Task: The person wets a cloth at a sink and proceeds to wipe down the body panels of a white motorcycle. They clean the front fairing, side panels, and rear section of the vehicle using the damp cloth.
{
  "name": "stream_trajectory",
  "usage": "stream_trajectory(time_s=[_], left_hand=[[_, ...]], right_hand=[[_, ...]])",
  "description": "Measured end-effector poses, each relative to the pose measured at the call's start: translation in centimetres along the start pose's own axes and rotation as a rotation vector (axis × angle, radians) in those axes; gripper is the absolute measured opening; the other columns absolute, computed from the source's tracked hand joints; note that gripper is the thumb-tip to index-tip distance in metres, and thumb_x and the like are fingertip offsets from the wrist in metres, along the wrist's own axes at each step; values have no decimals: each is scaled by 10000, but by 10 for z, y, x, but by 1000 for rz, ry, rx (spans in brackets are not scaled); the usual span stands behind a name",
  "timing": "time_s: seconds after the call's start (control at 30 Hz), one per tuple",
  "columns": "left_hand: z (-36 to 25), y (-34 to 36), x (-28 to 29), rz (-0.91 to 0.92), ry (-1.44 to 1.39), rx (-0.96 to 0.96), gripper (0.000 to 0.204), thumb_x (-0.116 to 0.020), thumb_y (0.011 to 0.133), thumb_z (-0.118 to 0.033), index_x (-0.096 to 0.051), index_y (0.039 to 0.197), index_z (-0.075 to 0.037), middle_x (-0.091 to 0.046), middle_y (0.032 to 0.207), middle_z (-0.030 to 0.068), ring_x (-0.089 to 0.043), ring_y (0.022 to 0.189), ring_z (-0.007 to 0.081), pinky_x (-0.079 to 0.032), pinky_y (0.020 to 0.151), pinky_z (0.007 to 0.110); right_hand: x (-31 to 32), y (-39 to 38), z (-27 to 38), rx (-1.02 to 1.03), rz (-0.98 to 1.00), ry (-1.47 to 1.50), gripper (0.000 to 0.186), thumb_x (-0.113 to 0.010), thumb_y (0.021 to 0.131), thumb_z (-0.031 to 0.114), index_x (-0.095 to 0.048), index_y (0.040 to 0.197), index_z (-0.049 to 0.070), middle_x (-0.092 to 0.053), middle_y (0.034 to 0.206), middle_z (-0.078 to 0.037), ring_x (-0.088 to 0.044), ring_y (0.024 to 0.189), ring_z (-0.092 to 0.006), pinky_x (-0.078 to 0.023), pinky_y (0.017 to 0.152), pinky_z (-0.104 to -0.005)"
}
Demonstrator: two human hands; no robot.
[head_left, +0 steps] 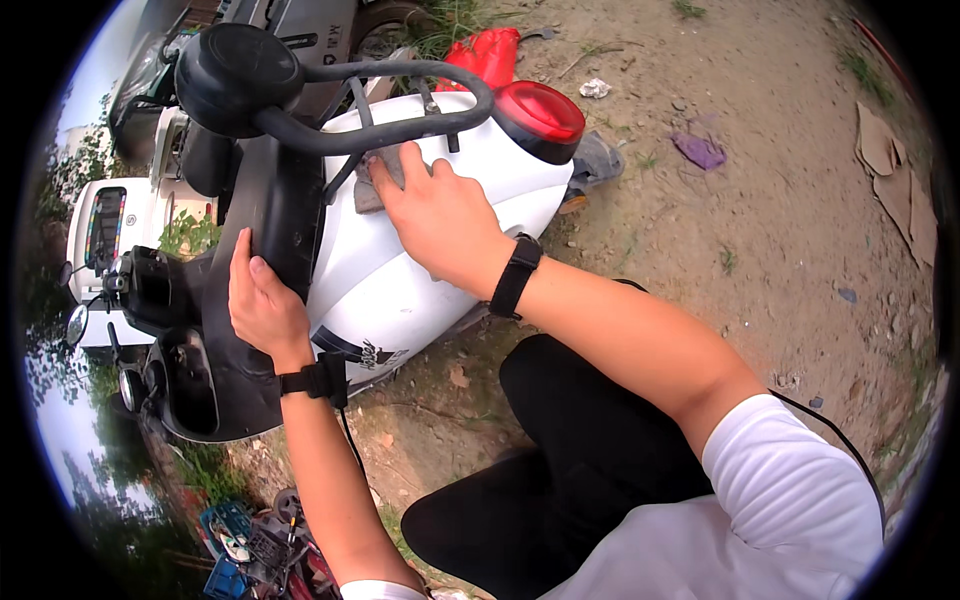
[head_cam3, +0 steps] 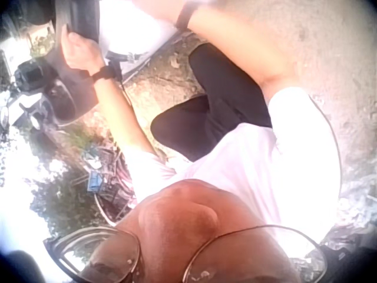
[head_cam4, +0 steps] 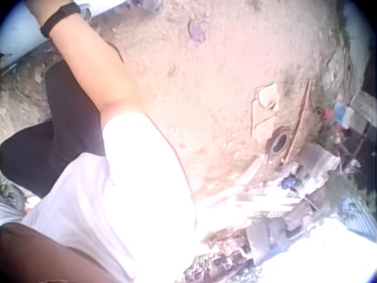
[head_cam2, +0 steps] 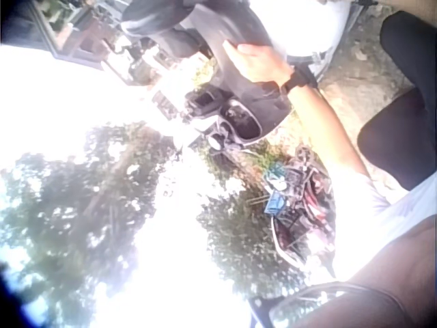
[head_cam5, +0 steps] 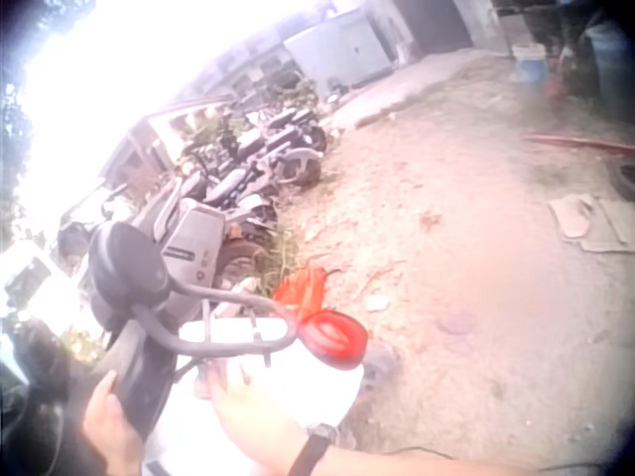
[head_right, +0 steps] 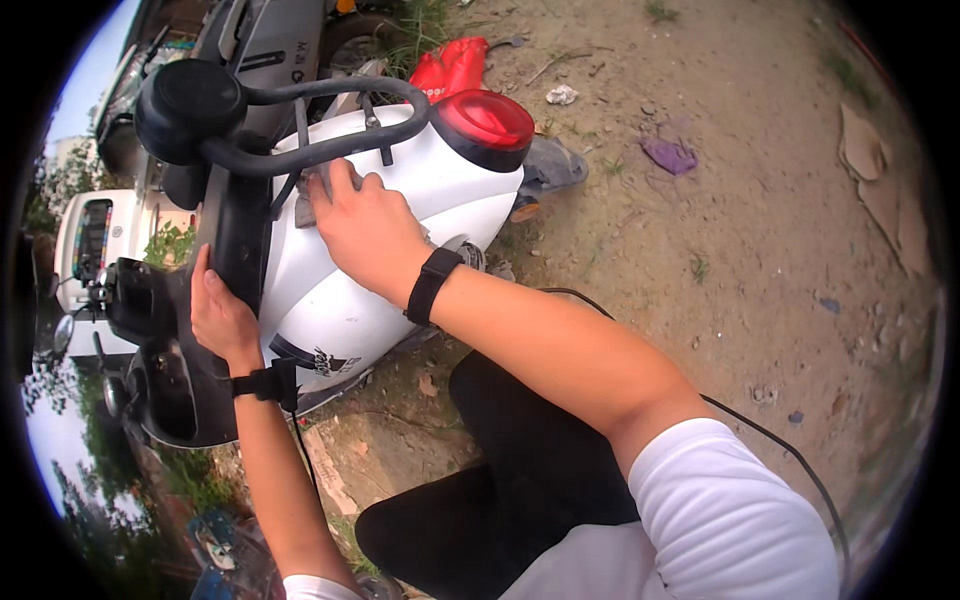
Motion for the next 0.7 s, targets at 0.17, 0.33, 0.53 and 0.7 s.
stream_trajectory(time_s=[0.17,0.33,0.53,0.7], left_hand=[[-4,1,-4,36,5,23,465,-391,1086,-347,-699,1337,-106,-737,1266,125,-707,1101,379,-552,902,430],[4,-1,1,35,5,6,467,-388,1086,-347,-698,1336,-103,-732,1278,124,-703,1110,383,-551,906,429],[-4,1,-4,26,-3,3,477,-381,1085,-356,-699,1335,-104,-729,1288,121,-700,1119,379,-549,907,430],[1,-3,-2,29,1,0,478,-383,1080,-354,-700,1335,-102,-730,1288,119,-701,1117,374,-549,910,430]], right_hand=[[-15,-11,33,229,63,168,467,-641,825,105,-669,1287,44,-577,1118,-149,-643,762,-267,-563,559,-339],[30,-21,17,377,-174,132,524,-647,831,149,-693,1350,199,-586,1246,-118,-591,764,-218,-526,543,-313],[33,39,-2,271,-334,-44,650,-666,816,129,-567,1446,4,-602,1294,-137,-632,774,-252,-543,501,-302],[28,18,-45,175,-140,-126,684,-657,801,75,-535,1469,-6,-575,1362,-119,-617,754,-236,-553,489,-309]])
Point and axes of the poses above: each hand's wrist, its own y-axis towards the middle knuckle, its own x-axis out of the back of the hand, z = x × y, the point moved 5 cm from there along y, towards the middle knuckle
